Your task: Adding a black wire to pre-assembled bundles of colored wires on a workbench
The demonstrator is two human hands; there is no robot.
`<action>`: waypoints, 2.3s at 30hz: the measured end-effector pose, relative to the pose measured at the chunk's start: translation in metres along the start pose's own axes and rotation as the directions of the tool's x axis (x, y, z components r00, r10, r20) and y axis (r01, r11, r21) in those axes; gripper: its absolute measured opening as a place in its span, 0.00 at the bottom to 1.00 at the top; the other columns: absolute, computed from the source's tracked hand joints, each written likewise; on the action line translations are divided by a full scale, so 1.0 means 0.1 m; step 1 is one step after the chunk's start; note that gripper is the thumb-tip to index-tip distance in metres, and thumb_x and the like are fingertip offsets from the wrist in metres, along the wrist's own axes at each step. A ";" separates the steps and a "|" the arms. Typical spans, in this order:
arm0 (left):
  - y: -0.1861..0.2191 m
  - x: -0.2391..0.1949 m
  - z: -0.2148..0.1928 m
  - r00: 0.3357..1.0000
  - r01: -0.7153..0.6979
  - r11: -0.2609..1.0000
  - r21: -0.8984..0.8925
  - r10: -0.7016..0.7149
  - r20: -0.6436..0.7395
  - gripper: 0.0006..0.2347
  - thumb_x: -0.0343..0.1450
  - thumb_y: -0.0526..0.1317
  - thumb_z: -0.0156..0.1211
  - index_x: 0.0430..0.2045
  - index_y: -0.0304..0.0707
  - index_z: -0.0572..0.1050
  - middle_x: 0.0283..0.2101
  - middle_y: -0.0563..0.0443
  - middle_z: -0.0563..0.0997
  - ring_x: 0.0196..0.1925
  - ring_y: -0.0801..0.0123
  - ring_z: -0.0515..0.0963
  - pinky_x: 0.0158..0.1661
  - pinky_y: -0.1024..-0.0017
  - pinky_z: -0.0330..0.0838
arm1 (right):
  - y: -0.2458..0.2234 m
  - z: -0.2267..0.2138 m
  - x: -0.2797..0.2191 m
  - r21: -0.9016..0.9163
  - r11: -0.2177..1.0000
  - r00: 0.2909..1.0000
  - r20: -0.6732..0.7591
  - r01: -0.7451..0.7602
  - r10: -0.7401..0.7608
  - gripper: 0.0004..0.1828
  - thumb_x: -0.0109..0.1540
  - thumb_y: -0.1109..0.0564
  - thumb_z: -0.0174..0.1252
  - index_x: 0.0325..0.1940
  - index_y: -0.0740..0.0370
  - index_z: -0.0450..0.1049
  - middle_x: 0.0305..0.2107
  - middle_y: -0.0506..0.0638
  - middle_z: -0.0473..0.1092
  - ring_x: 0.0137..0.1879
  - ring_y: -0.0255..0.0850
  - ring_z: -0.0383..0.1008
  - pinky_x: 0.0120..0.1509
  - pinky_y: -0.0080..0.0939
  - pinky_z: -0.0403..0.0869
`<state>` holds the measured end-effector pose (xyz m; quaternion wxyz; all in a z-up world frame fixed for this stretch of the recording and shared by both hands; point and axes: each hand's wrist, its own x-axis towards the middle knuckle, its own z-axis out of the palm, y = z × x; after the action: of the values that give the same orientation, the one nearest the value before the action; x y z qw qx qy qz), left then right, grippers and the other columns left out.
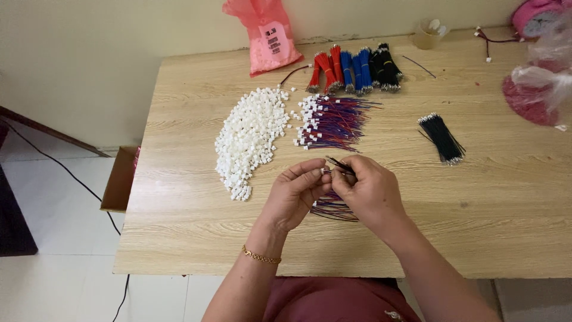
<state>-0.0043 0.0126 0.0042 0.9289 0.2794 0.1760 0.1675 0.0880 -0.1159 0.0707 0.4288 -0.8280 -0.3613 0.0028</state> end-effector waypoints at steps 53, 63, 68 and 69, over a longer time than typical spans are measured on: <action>0.09 1.20 -0.52 0.844 -0.261 -0.289 0.921 0.394 0.364 0.06 0.60 0.36 0.68 0.28 0.48 0.81 0.30 0.50 0.77 0.33 0.53 0.81 0.35 0.64 0.77 | 0.76 0.23 0.22 0.474 0.829 0.950 0.235 -0.297 0.206 0.06 0.64 0.59 0.55 0.41 0.64 0.74 0.20 0.52 0.71 0.30 0.37 0.69 0.40 0.39 0.71; 0.41 0.21 0.21 0.865 -0.377 0.218 0.900 0.429 0.258 0.05 0.69 0.34 0.61 0.34 0.38 0.80 0.30 0.43 0.82 0.30 0.62 0.82 0.29 0.70 0.75 | 0.40 0.10 0.15 0.442 0.855 0.952 0.259 -0.270 0.166 0.08 0.64 0.57 0.56 0.40 0.65 0.75 0.21 0.53 0.72 0.32 0.38 0.69 0.43 0.41 0.72; 0.22 0.04 0.22 0.919 -0.340 0.527 0.779 0.361 0.158 0.06 0.68 0.35 0.62 0.36 0.33 0.80 0.30 0.44 0.83 0.32 0.74 0.78 0.33 0.75 0.74 | 0.14 0.01 0.08 0.351 0.914 0.962 0.245 -0.206 0.123 0.08 0.64 0.56 0.56 0.40 0.63 0.76 0.24 0.54 0.75 0.35 0.37 0.73 0.45 0.42 0.73; 0.15 0.07 0.14 0.934 -0.315 0.604 0.732 0.334 0.127 0.07 0.68 0.36 0.64 0.35 0.33 0.80 0.30 0.47 0.83 0.32 0.76 0.78 0.33 0.78 0.75 | 0.08 -0.02 0.08 0.308 0.931 0.963 0.241 -0.194 0.120 0.07 0.63 0.57 0.57 0.40 0.62 0.77 0.25 0.55 0.76 0.35 0.37 0.74 0.46 0.42 0.73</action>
<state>0.0051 0.0206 0.0223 0.6857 0.6579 0.1857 0.2501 0.0987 -0.1151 0.0686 0.5170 -0.7657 -0.3329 0.1884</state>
